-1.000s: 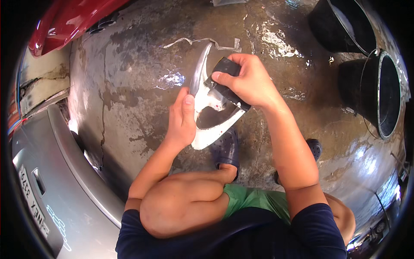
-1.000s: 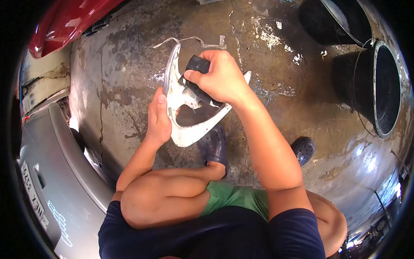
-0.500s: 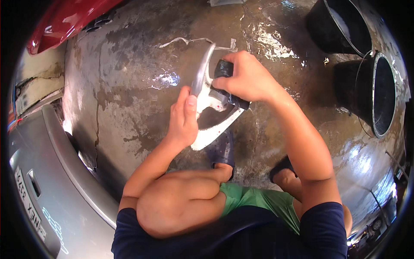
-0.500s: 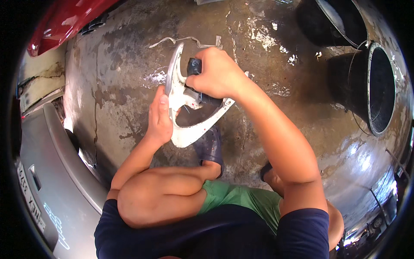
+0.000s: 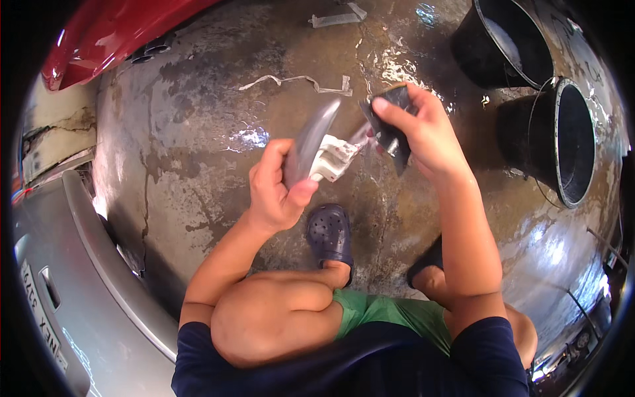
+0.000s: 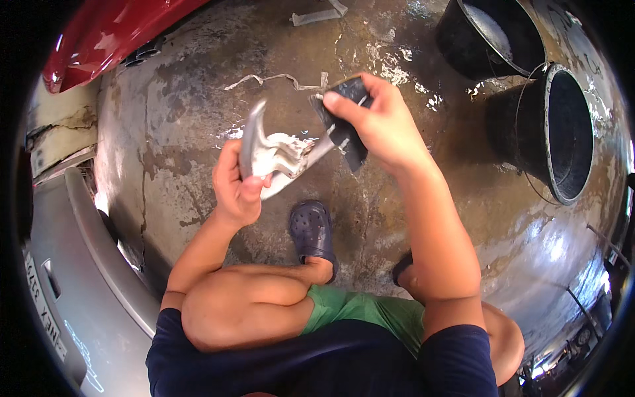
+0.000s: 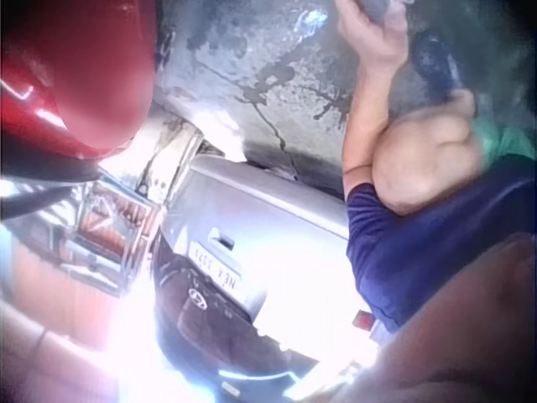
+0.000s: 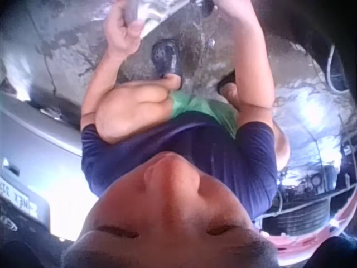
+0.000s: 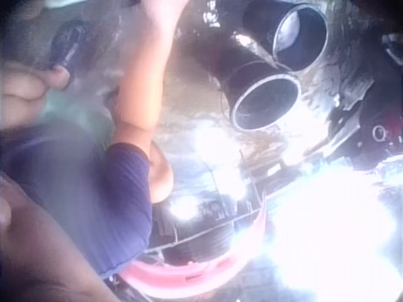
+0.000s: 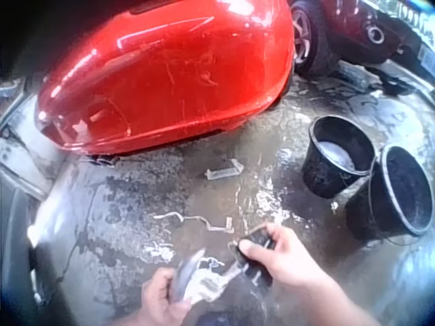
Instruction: Wet sanding or cleaning a plastic car spoiler/grab rail part with a sanding block and water.
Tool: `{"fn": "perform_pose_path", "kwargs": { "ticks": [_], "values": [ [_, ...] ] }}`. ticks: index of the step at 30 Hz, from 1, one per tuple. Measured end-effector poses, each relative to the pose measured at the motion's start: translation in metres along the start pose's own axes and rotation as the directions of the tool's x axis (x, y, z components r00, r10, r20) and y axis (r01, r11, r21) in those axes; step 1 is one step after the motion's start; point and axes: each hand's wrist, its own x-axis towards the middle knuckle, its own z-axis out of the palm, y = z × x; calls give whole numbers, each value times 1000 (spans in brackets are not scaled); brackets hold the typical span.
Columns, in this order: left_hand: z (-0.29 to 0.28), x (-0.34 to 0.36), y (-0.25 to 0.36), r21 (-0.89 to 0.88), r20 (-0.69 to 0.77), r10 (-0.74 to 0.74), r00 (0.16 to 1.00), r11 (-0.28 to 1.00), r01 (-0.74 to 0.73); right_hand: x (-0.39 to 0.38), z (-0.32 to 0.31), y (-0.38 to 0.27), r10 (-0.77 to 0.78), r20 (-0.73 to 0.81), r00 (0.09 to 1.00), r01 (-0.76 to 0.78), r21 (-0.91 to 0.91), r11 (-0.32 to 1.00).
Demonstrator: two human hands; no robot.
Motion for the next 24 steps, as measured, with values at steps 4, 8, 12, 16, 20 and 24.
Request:
{"fn": "perform_pose_path", "kwargs": {
  "ticks": [4, 8, 12, 16, 20, 24],
  "values": [
    [15, 9, -20, -242, -68, 250, 966, 935, -259, -20, 5, 8, 40, 20, 999, -43, 204, 978],
    [31, 13, -42, -297, -318, 329, 889, 856, -423, -24, 29, 34, -54, 75, 996, 48, 86, 995],
    [24, 12, -58, -131, -298, 309, 903, 924, -359, -26, 56, 36, -63, -118, 991, 45, -152, 987],
    [23, 12, -49, -27, -299, 315, 901, 941, -338, -21, 51, 34, -8, -173, 985, 28, 113, 993],
    [21, 15, -31, 179, -233, 204, 951, 970, -164, -14, 32, 19, 14, -40, 999, -10, 99, 995],
    [26, 21, -18, 200, -221, 231, 947, 962, -188, -7, 34, 18, 82, 36, 996, -78, -96, 992]
  ]
}}
